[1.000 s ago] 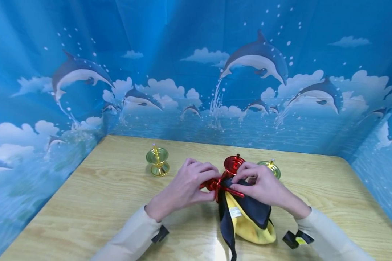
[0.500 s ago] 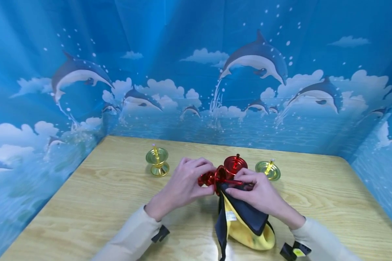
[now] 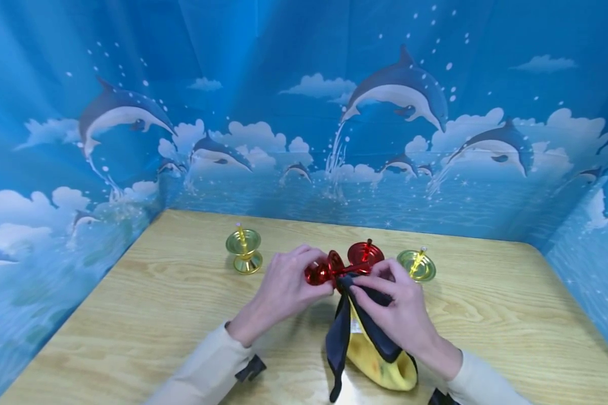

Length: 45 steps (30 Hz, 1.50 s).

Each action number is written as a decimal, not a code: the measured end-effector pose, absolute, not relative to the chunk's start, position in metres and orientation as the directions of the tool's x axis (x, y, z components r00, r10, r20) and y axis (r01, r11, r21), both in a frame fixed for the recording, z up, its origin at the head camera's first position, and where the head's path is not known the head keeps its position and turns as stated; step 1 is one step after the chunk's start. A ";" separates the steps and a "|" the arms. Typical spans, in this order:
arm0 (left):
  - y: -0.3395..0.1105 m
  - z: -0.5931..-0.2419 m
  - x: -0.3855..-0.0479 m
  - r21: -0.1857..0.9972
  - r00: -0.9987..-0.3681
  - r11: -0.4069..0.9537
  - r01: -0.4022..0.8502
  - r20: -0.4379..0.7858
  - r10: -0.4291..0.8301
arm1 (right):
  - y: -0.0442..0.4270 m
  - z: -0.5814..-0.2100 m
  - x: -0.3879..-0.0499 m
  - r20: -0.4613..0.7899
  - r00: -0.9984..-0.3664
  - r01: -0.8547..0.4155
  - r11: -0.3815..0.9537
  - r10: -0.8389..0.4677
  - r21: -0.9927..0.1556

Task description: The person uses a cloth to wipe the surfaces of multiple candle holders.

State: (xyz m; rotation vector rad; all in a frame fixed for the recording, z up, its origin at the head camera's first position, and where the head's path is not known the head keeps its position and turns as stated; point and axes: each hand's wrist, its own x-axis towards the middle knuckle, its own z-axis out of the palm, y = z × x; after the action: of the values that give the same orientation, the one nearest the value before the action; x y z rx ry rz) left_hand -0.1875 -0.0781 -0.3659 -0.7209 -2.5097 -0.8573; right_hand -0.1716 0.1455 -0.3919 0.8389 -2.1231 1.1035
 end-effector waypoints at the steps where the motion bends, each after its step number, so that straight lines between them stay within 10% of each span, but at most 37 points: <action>1: -0.078 -0.366 -0.187 0.451 -0.796 0.683 0.575 0.501 0.340 | 0.145 -0.392 -0.171 0.760 -0.592 -0.771 0.462 -0.268 -0.438; 10: -0.077 -0.365 -0.184 0.411 -0.814 0.724 0.553 0.451 0.366 | 0.142 -0.392 -0.167 0.795 -0.455 -0.823 0.531 -0.401 -0.203; 23: -0.069 -0.367 -0.179 0.058 -0.691 0.823 0.565 0.579 0.433 | 0.126 -0.384 -0.166 0.842 -0.482 -0.804 0.505 -0.241 -0.316; 32: -0.070 -0.366 -0.178 0.042 -0.680 0.824 0.565 0.589 0.436 | 0.126 -0.380 -0.169 0.808 -0.533 -0.789 0.493 -0.252 -0.367; 45: -0.077 -0.362 -0.182 0.103 -0.680 0.810 0.577 0.610 0.407 | 0.132 -0.376 -0.170 0.788 -0.356 -0.855 0.515 -0.501 -0.059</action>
State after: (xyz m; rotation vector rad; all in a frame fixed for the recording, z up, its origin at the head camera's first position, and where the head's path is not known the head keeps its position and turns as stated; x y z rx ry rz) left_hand -0.1820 -0.0765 -0.3618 -0.7240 -2.4102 -0.3857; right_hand -0.1704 0.1319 -0.3762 1.1041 -2.0220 0.6133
